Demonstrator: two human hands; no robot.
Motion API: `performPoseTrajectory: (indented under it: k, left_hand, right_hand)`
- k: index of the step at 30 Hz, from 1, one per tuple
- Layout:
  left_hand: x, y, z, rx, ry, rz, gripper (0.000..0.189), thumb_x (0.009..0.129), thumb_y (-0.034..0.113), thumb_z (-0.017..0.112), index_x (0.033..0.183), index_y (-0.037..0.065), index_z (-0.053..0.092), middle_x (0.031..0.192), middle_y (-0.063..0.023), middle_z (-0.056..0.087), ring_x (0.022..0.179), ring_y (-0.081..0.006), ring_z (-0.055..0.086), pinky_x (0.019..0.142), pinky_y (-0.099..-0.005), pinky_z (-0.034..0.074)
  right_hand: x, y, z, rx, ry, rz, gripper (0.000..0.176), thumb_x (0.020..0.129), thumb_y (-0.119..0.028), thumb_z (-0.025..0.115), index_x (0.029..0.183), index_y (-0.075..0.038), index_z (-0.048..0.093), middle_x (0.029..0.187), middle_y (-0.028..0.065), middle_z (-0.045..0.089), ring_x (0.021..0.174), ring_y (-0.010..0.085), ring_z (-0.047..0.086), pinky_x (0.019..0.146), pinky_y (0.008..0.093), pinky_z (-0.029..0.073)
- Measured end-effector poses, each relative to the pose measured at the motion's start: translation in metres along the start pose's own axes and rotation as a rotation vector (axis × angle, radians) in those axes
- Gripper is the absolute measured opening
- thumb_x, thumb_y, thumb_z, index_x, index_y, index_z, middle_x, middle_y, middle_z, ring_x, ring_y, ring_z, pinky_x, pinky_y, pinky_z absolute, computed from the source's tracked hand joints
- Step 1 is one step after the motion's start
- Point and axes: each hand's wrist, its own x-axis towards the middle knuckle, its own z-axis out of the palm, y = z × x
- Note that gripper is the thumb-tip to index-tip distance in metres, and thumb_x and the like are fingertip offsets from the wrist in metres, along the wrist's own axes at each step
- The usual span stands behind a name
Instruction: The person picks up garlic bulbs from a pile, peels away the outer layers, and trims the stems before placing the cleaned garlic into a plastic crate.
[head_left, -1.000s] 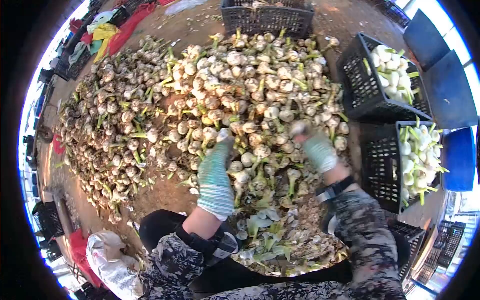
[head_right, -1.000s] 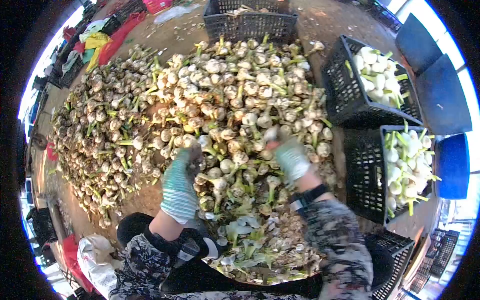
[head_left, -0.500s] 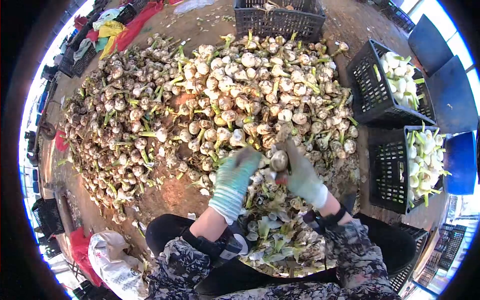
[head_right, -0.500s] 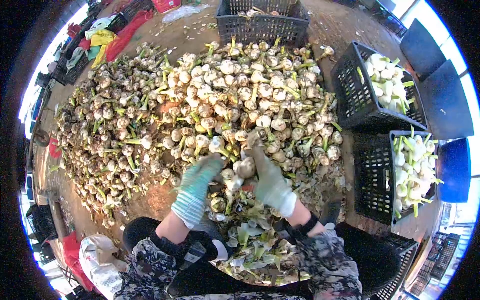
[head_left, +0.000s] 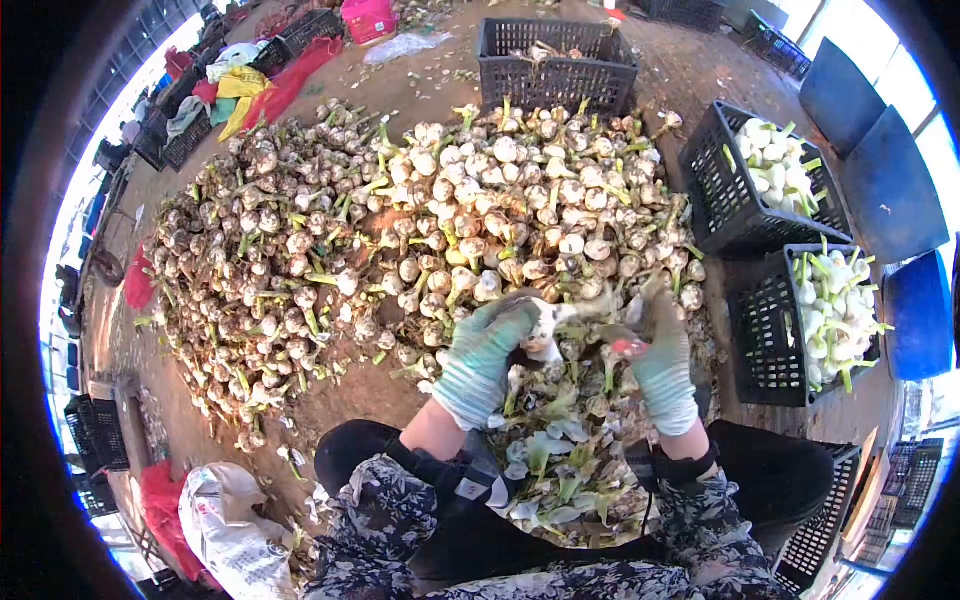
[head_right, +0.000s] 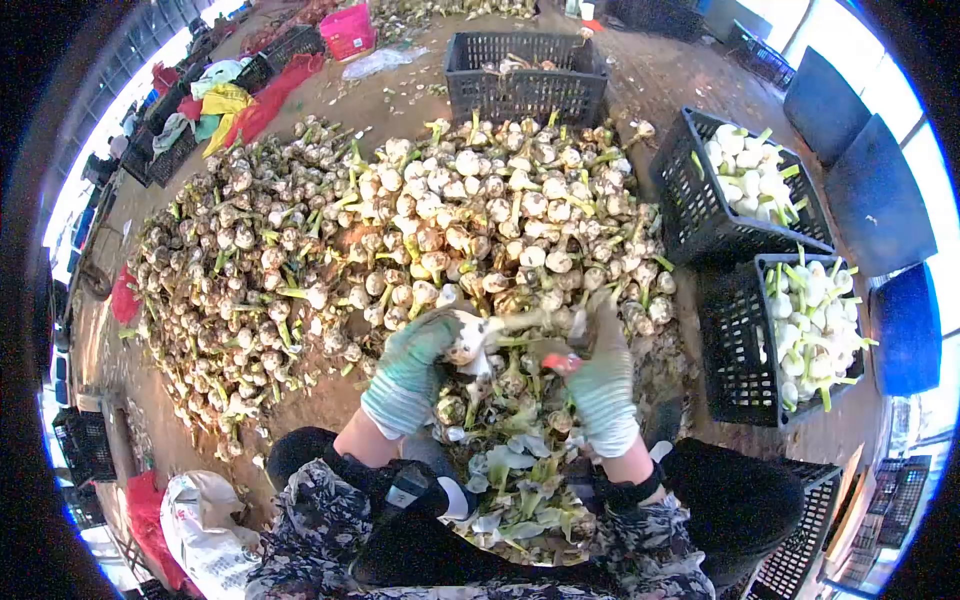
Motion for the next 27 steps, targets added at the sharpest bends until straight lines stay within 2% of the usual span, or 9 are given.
performPoseTrajectory:
  k: [1,3,4,5,7,9,17,20,27]
  left_hand:
    - [0.001,0.000,-0.001,-0.164,-0.005,0.039,0.037,0.079,0.011,0.062,0.112,-0.001,0.051,0.091,-0.0056,0.059,0.076,-0.0108,0.057,0.066,-0.0237,0.049]
    - [-0.009,0.006,0.011,0.129,-0.058,0.108,0.041,0.077,0.011,0.064,0.114,-0.001,0.050,0.099,-0.0055,0.058,0.082,-0.0127,0.057,0.076,-0.0232,0.047]
    - [-0.014,0.002,0.016,0.206,-0.091,0.187,0.043,0.076,0.011,0.065,0.114,0.000,0.050,0.102,-0.0056,0.057,0.086,-0.0134,0.055,0.078,-0.0239,0.045]
    - [-0.017,-0.001,0.020,0.283,-0.121,0.269,0.045,0.075,0.012,0.067,0.115,0.001,0.050,0.105,-0.0056,0.055,0.090,-0.0141,0.054,0.081,-0.0247,0.044]
    - [-0.016,0.001,0.015,0.497,-0.189,0.446,0.051,0.070,0.013,0.070,0.116,0.004,0.050,0.108,-0.0070,0.052,0.099,-0.0175,0.051,0.084,-0.0277,0.042]
    - [-0.020,0.007,0.017,0.886,-0.147,0.674,0.053,0.068,0.021,0.072,0.114,0.005,0.052,0.110,-0.0089,0.052,0.101,-0.0204,0.051,0.083,-0.0295,0.042]
    - [-0.020,0.002,0.017,0.820,-0.147,0.613,0.054,0.065,0.031,0.073,0.109,0.005,0.056,0.108,-0.0094,0.053,0.098,-0.0216,0.053,0.082,-0.0298,0.042]
    - [-0.019,0.000,0.016,0.795,-0.170,0.625,0.052,0.067,0.029,0.072,0.110,0.005,0.055,0.109,-0.0095,0.053,0.098,-0.0204,0.053,0.082,-0.0297,0.042]
    - [-0.016,-0.001,0.018,0.772,-0.185,0.693,0.051,0.068,0.020,0.072,0.114,0.007,0.053,0.108,-0.0083,0.052,0.095,-0.0177,0.052,0.078,-0.0268,0.043]
  right_hand:
    - [0.012,0.024,-0.039,0.134,-0.005,0.107,0.050,0.079,-0.011,0.060,0.122,0.001,0.038,0.116,0.0125,0.047,0.093,0.0192,0.055,0.063,0.0310,0.052]
    - [-0.019,-0.008,0.017,0.029,-0.115,0.342,0.038,0.082,-0.013,0.057,0.116,0.000,0.044,0.104,0.0105,0.053,0.084,0.0155,0.057,0.058,0.0267,0.051]
    - [-0.032,-0.026,0.047,-0.241,0.040,0.344,0.031,0.083,-0.014,0.056,0.111,-0.002,0.049,0.091,0.0069,0.058,0.072,0.0140,0.057,0.056,0.0246,0.049]
    - [-0.021,0.009,0.023,0.017,-0.177,0.160,0.031,0.082,-0.018,0.059,0.108,-0.003,0.051,0.087,0.0045,0.060,0.068,0.0114,0.056,0.058,0.0227,0.048]
    - [-0.024,0.013,0.028,-0.199,-0.209,-0.008,0.029,0.081,-0.015,0.059,0.106,-0.003,0.051,0.094,0.0052,0.060,0.075,0.0112,0.058,0.065,0.0235,0.049]
    - [-0.024,0.006,0.039,-0.109,-0.118,0.052,0.029,0.078,-0.017,0.063,0.103,-0.005,0.052,0.087,0.0016,0.057,0.073,0.0088,0.055,0.063,0.0222,0.046]
    - [-0.031,0.001,0.033,-0.128,0.002,0.064,0.028,0.076,-0.014,0.066,0.099,-0.004,0.054,0.083,-0.0021,0.058,0.075,0.0078,0.055,0.065,0.0214,0.045]
    - [-0.030,0.003,0.026,-0.218,-0.039,-0.048,0.026,0.078,-0.014,0.064,0.100,-0.004,0.054,0.085,-0.0006,0.059,0.072,0.0081,0.056,0.057,0.0215,0.046]
    - [-0.040,-0.019,0.039,-0.073,-0.100,0.112,0.024,0.078,-0.010,0.062,0.099,-0.003,0.054,0.085,0.0033,0.060,0.063,0.0071,0.057,0.045,0.0170,0.044]
